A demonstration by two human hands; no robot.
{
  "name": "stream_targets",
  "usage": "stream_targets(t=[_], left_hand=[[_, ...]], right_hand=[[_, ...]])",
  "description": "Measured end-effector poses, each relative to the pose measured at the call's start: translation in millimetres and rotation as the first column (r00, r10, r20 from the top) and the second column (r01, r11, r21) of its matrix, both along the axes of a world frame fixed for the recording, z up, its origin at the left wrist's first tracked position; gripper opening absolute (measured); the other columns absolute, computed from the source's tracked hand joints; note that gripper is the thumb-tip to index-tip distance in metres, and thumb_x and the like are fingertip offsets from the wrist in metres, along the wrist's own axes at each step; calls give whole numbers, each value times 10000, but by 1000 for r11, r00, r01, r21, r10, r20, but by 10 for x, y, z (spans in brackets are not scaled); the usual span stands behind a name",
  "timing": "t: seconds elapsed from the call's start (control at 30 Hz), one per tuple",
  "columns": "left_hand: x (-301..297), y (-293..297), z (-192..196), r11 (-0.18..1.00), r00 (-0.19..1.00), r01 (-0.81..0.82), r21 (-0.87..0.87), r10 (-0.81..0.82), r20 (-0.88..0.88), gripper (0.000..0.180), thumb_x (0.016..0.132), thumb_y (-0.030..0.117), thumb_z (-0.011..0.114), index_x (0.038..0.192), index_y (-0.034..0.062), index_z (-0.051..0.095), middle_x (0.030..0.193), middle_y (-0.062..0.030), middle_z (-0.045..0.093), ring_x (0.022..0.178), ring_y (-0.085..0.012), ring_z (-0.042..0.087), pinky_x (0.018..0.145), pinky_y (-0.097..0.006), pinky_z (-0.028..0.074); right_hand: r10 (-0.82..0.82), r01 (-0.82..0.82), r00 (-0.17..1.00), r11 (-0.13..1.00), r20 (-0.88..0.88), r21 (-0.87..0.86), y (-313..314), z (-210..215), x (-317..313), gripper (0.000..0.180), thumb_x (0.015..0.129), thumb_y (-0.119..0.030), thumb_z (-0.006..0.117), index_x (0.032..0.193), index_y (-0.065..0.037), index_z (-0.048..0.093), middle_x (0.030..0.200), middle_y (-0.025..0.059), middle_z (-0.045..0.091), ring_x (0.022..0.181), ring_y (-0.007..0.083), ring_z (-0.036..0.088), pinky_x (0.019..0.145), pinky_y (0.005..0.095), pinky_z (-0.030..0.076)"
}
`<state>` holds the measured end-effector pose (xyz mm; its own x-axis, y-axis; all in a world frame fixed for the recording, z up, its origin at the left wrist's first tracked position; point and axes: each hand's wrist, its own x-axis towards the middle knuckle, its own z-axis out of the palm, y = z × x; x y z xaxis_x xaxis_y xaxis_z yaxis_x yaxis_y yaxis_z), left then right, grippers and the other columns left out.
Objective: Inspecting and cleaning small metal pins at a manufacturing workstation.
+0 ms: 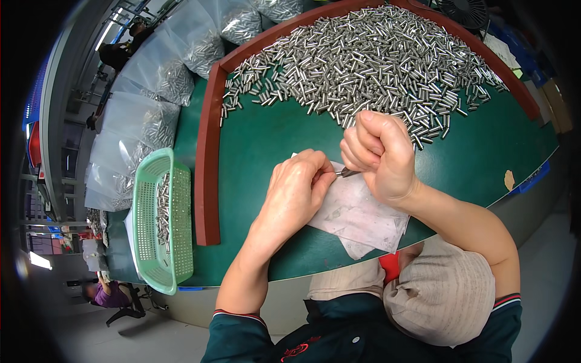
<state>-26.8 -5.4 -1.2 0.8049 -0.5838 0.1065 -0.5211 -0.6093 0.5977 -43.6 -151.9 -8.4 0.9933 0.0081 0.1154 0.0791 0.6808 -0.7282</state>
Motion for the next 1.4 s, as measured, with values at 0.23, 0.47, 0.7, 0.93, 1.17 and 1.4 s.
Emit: stream_targets(t=[0.23,0.47,0.7,0.93,1.17,1.4], left_hand=[[-8,-8,11,1000,1000,-6,-9,6,-3,96,713,34,608,705,-34,540,611,-99,546,509,-173,503,497,-279,410],[11,-31,7,1000,997,-9,-1,9,-73,73,685,8,580,677,-23,513,687,-155,562,650,-330,548,589,-391,423],[16,-53,10,1000,1000,24,-14,-24,-10,74,694,17,572,695,-30,515,647,-154,554,597,-311,534,551,-375,410],[-33,-24,30,997,998,36,69,-39,48,99,709,31,583,738,-23,505,656,-142,535,591,-283,525,541,-351,410],[42,62,52,995,967,1,-98,-26,-255,117,762,87,604,758,12,515,700,-44,528,580,-116,497,501,-269,384],[174,138,80,616,371,-520,-591,-461,-806,122,870,144,471,840,34,516,730,-48,498,521,-66,348,468,-188,283]], right_hand=[[-11,11,999,1000,30,-4,10,-8,-15,397,855,-214,349,481,-130,246,389,-25,247,369,72,157,377,240,150],[-28,32,998,997,55,-71,56,-36,-37,390,852,-206,355,488,-117,246,399,-19,249,381,76,175,386,239,169],[-65,89,989,978,132,-188,97,-22,-55,342,819,-160,407,523,-79,256,481,-44,262,455,42,209,409,227,188],[-10,11,1000,1000,29,-28,16,14,-2,384,856,-194,338,491,-121,245,402,-16,251,378,73,178,385,238,164],[-162,159,987,971,-2,180,-171,163,72,367,855,-206,299,496,-155,241,392,-39,212,355,71,135,369,235,145],[-219,208,975,963,46,174,-245,188,104,371,864,-221,308,505,-151,248,394,-38,213,356,74,136,369,236,151]])
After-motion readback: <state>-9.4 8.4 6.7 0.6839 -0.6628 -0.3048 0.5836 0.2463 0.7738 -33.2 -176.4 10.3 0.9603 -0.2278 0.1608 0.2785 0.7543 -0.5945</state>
